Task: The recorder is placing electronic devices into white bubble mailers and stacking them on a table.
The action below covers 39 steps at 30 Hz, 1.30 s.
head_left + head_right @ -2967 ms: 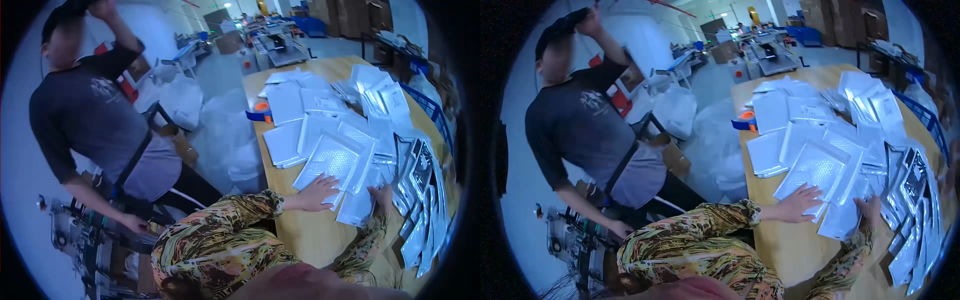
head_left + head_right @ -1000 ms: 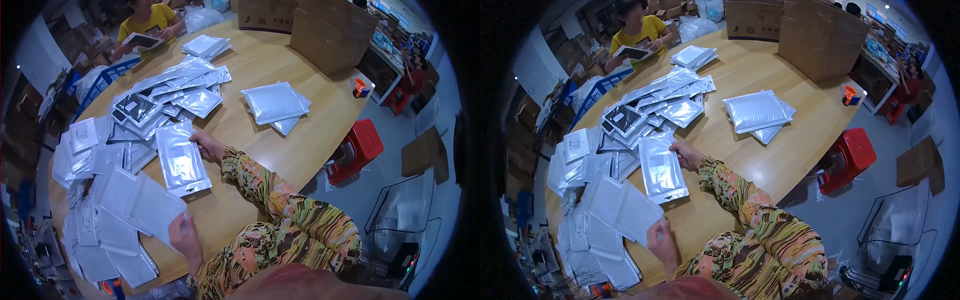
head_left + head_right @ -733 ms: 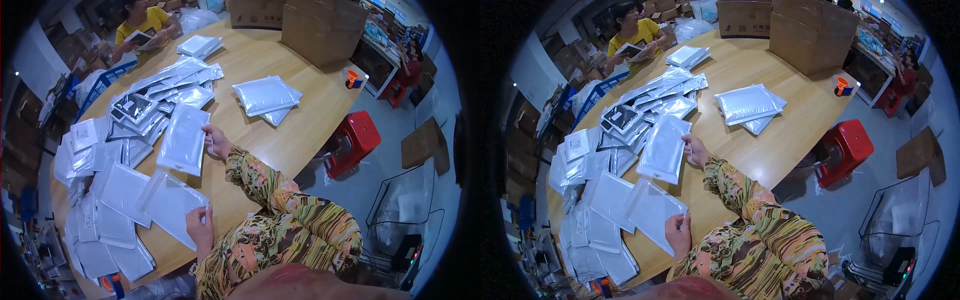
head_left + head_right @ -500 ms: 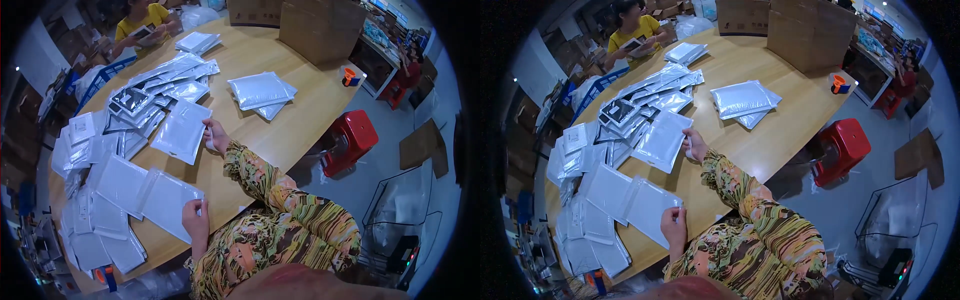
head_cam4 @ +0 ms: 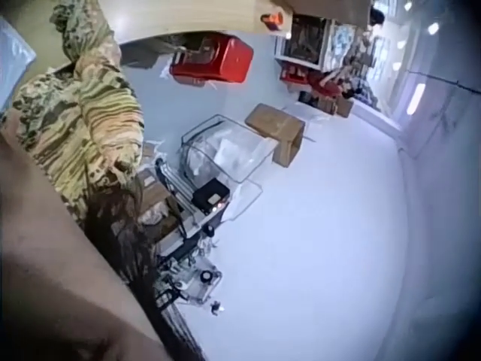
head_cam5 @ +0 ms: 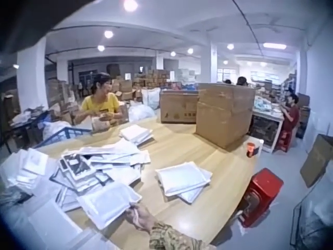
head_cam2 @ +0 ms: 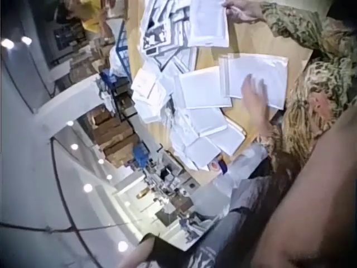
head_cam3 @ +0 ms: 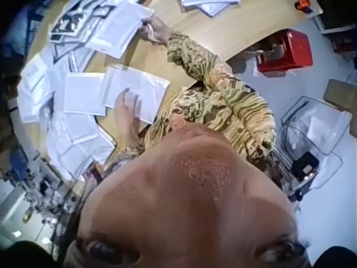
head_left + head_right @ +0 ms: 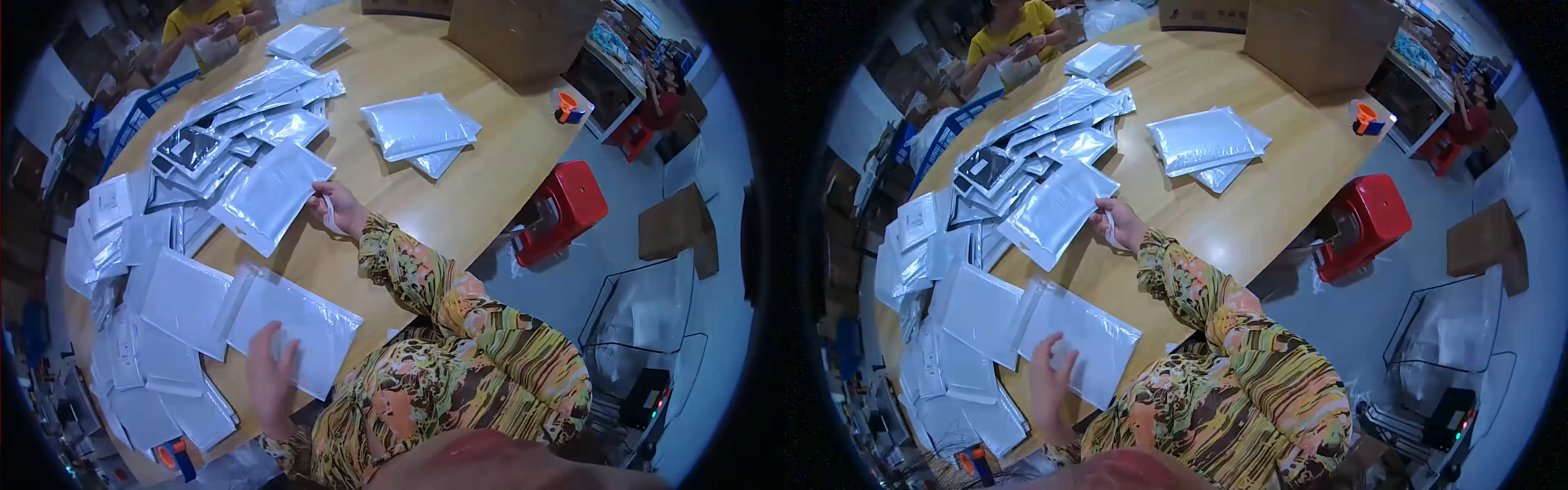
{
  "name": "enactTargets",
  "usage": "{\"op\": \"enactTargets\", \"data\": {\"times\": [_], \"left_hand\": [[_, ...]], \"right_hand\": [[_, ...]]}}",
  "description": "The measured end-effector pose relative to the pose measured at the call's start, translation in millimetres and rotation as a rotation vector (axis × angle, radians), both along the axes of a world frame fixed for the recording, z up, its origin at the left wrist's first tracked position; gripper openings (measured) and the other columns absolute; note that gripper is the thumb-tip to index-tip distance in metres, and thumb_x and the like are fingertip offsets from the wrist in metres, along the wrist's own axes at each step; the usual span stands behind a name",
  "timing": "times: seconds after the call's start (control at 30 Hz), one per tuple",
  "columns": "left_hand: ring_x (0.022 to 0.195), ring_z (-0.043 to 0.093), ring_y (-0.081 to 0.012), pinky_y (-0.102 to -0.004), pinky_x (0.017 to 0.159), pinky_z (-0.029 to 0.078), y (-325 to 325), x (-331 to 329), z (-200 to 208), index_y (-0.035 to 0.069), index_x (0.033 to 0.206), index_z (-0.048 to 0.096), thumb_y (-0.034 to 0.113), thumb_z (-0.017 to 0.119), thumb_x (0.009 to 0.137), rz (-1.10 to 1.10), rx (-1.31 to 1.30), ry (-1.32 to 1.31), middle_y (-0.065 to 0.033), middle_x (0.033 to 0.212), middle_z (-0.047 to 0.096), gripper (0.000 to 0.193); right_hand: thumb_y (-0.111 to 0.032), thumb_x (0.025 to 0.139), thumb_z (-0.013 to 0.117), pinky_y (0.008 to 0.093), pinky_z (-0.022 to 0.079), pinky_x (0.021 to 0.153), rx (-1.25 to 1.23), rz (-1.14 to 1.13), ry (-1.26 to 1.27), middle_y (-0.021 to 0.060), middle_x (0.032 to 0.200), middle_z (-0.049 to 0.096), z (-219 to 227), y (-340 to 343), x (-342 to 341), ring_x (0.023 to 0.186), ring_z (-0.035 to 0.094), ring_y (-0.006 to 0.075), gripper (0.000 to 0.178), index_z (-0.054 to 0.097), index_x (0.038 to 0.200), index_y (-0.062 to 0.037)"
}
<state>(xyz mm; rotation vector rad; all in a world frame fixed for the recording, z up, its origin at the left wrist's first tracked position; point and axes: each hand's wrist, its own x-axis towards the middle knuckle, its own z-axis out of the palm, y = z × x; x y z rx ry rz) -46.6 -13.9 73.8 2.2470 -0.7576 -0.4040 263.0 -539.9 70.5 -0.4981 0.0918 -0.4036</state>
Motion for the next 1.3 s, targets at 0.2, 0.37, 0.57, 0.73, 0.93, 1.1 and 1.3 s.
{"op": "enactTargets", "data": {"times": [0.2, 0.37, 0.57, 0.73, 0.93, 1.1, 1.3], "left_hand": [[0.122, 0.045, -0.0372, -0.0441, 0.106, 0.033, -12, 64, -82, -0.001, 0.13, 0.047, 0.027, 0.072, 0.079, 0.056, 0.163, -0.378, -0.0219, 0.135, 0.046, 0.064], [0.126, 0.039, -0.0379, -0.0496, 0.11, 0.023, -28, 74, -83, 0.002, 0.133, 0.044, 0.04, 0.067, 0.08, -0.038, 0.132, -0.414, -0.0198, 0.14, 0.04, 0.069], [0.12, 0.041, -0.0296, -0.0442, 0.102, 0.028, -57, 91, -70, 0.004, 0.128, 0.05, 0.055, 0.069, 0.074, -0.157, 0.096, -0.53, -0.0137, 0.133, 0.044, 0.077], [0.113, 0.049, -0.0271, -0.0426, 0.099, 0.032, -42, 95, -74, 0.005, 0.122, 0.054, 0.05, 0.072, 0.073, 0.048, 0.189, -0.462, -0.0114, 0.125, 0.052, 0.068], [0.095, 0.057, -0.0254, -0.0379, 0.091, 0.037, -45, 87, -77, 0.007, 0.107, 0.06, 0.042, 0.072, 0.077, 0.016, 0.217, -0.425, -0.0079, 0.106, 0.061, 0.047], [0.078, 0.058, -0.023, -0.0318, 0.082, 0.041, -48, 72, -55, 0.009, 0.095, 0.062, 0.034, 0.069, 0.082, 0.077, 0.153, -0.46, -0.0035, 0.088, 0.063, 0.029], [0.065, 0.055, -0.0191, -0.028, 0.074, 0.042, -46, 74, -42, 0.01, 0.088, 0.063, 0.025, 0.069, 0.083, 0.02, -0.08, -0.757, 0.0012, 0.073, 0.06, 0.017]], "right_hand": [[-0.02, 0.092, 0.056, 0.0226, 0.046, 0.05, 0.13, 0.048, 0.022, 0.0091, 0.072, 0.06, -45, 54, -19, 0.056, 0.054, 0.0158, 0.02, 0.058, 0.086, -0.0004], [-0.021, 0.093, 0.056, 0.0231, 0.048, 0.05, 0.245, 0.159, 0.101, 0.01, 0.073, 0.061, -114, 116, -100, 0.057, 0.055, 0.0167, 0.022, 0.058, 0.087, 0.0005], [-0.022, 0.096, 0.054, 0.025, 0.051, 0.055, 0.238, 0.214, 0.109, 0.0141, 0.082, 0.064, -129, 153, -233, 0.063, 0.061, 0.0208, 0.022, 0.057, 0.092, -0.0009], [-0.021, 0.097, 0.054, 0.0249, 0.051, 0.055, 0.031, 0.205, 0.217, 0.0123, 0.08, 0.063, -107, 205, -227, 0.062, 0.061, 0.0205, 0.02, 0.057, 0.093, -0.0017], [-0.02, 0.097, 0.053, 0.0246, 0.052, 0.055, -0.365, -0.018, 0.242, 0.0096, 0.076, 0.062, -50, 243, -224, 0.061, 0.063, 0.02, 0.018, 0.057, 0.094, -0.0029], [-0.019, 0.096, 0.053, 0.0206, 0.042, 0.047, -0.746, 0.173, 0.244, 0.006, 0.07, 0.058, -34, 220, -227, 0.052, 0.054, 0.0131, 0.017, 0.059, 0.092, -0.0035], [-0.014, 0.094, 0.056, 0.0176, 0.028, 0.041, -0.833, 0.23, 0.143, 0.0012, 0.066, 0.054, -31, 187, -236, 0.046, 0.042, 0.0063, 0.011, 0.061, 0.094, -0.0044]]}}
